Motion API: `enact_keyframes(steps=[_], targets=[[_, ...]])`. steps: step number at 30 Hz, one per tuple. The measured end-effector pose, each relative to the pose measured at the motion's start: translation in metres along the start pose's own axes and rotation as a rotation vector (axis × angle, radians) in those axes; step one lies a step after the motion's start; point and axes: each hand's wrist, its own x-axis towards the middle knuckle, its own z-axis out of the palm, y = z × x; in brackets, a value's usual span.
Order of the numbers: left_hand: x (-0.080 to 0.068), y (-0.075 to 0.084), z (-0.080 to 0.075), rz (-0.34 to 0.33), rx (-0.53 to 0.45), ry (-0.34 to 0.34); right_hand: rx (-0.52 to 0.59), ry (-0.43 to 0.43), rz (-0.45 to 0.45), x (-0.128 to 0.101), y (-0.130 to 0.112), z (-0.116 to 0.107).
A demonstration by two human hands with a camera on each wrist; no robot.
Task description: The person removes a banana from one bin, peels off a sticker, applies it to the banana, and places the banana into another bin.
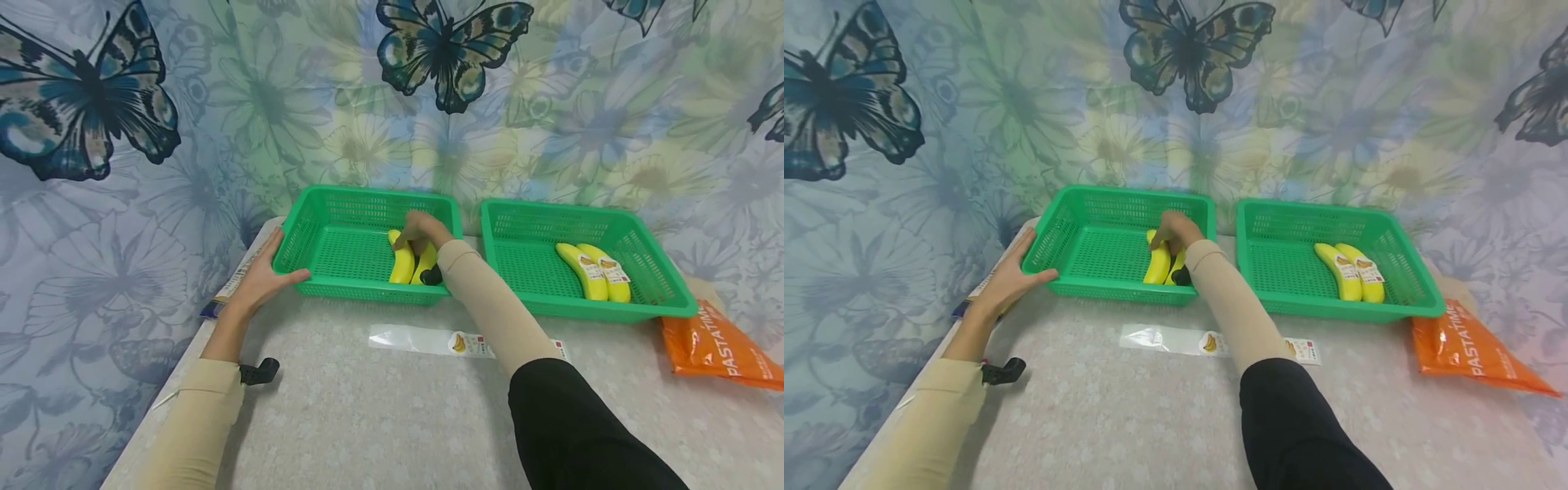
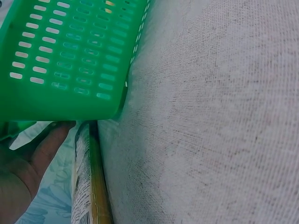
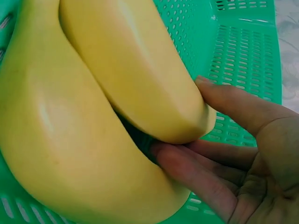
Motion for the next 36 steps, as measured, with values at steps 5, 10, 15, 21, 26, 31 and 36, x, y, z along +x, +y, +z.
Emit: enact_keyframes(steps=[5, 10, 15, 21, 26, 31, 36], targets=[[-0.001, 0.000, 0.000, -0.005, 0.006, 0.004, 0.010, 0.050, -0.006, -0.005, 0.003, -0.006], [-0.001, 0.001, 0.005, -0.012, 0.004, 0.000, 0.078, 0.111, -0.011, -0.018, 0.008, -0.017], [-0.003, 0.002, 0.007, -0.026, -0.011, 0.000, 0.130, 0.191, -0.075, -0.041, 0.005, -0.034], [-0.002, 0.005, 0.000, -0.034, 0.010, -0.007, 0.117, 0.292, -0.120, -0.084, 0.001, -0.057], [-0.001, 0.008, 0.001, -0.049, 0.008, -0.026, 0.130, 0.342, -0.112, -0.128, 0.015, -0.068], [-0.004, 0.008, 0.001, -0.070, -0.015, -0.030, 0.151, 0.374, -0.129, -0.175, 0.035, -0.060], [-0.006, 0.009, 0.002, -0.066, -0.054, -0.027, 0.152, 0.346, -0.130, -0.222, 0.058, -0.038]])
